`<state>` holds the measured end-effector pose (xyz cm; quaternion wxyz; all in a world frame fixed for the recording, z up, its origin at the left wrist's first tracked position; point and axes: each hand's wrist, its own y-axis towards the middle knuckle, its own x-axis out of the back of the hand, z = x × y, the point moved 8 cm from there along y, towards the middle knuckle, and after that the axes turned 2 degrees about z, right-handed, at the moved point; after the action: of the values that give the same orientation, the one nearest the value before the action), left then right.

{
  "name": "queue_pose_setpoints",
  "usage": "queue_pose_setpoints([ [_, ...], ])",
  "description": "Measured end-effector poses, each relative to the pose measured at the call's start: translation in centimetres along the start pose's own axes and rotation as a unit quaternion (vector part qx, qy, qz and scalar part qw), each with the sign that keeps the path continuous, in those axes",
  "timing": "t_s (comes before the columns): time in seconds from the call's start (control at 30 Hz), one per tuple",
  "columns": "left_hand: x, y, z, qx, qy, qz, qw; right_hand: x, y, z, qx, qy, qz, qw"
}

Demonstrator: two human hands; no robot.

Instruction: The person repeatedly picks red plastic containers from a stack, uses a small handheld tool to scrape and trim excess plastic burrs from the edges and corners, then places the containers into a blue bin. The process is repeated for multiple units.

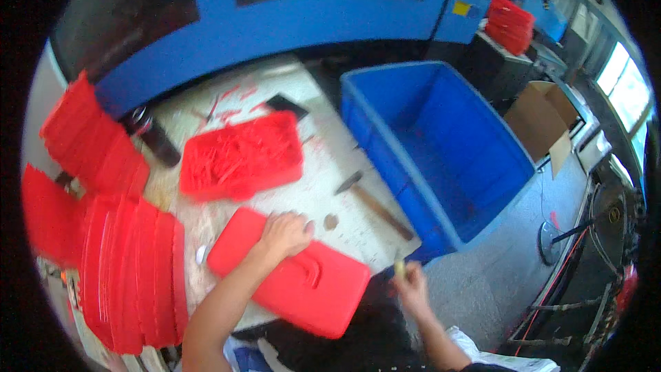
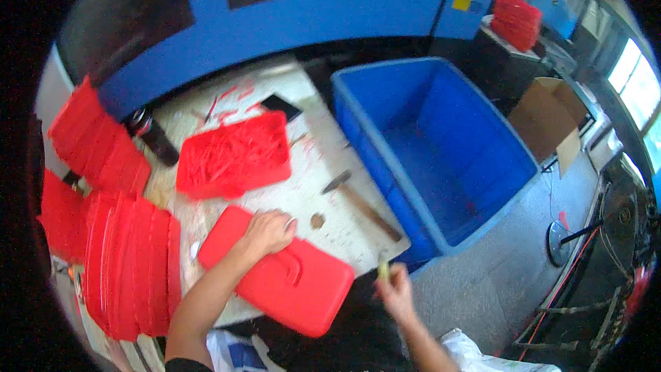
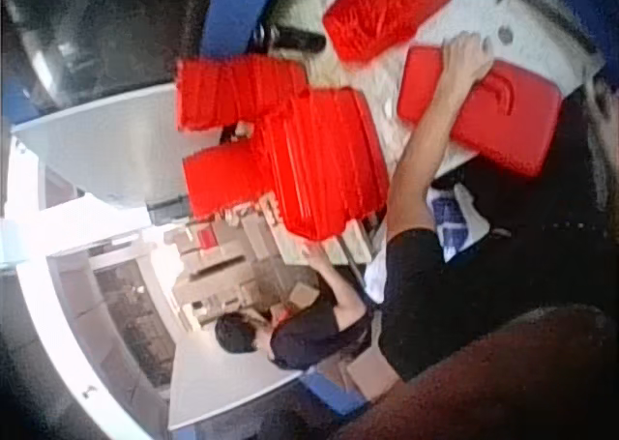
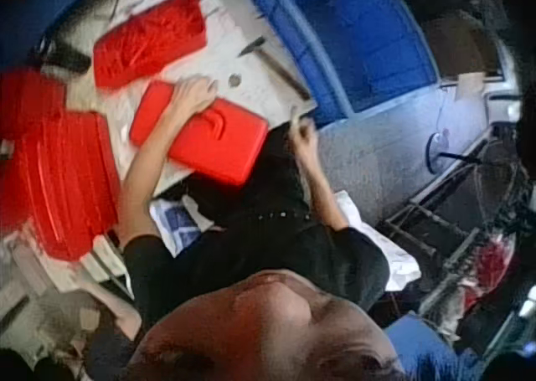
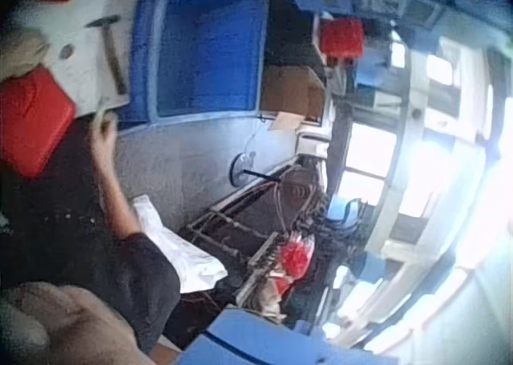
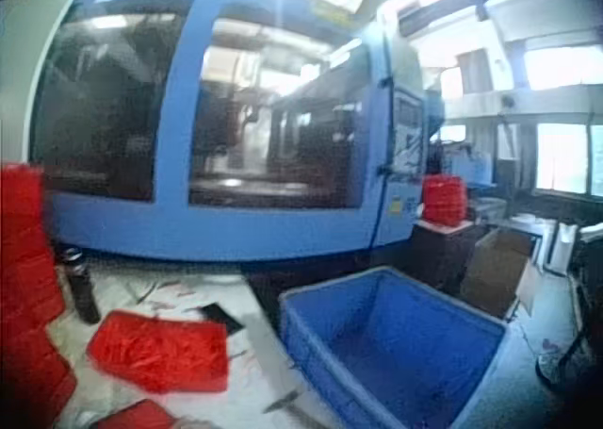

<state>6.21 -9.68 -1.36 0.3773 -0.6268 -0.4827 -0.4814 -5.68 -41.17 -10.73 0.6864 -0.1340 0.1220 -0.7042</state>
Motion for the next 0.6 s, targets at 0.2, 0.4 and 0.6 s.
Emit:
queue_pose_setpoints([
  [0.2,-0.9,-2.6,-0.5,0.144,0.023,0.045,0.988,-5.7,-3.7,-6.2,-0.056,0.28,0.011,0.958],
  [0.4,-0.6,-9.5,0.9,0.148,-0.214,0.278,0.925,-5.3,-0.9,0.0,-0.066,0.133,0.066,0.987],
  [0.6,0.2,-20.3,-4.6,0.102,-0.594,0.479,0.638,-7.4,-0.9,16.7,0.427,-0.166,0.077,0.886],
])
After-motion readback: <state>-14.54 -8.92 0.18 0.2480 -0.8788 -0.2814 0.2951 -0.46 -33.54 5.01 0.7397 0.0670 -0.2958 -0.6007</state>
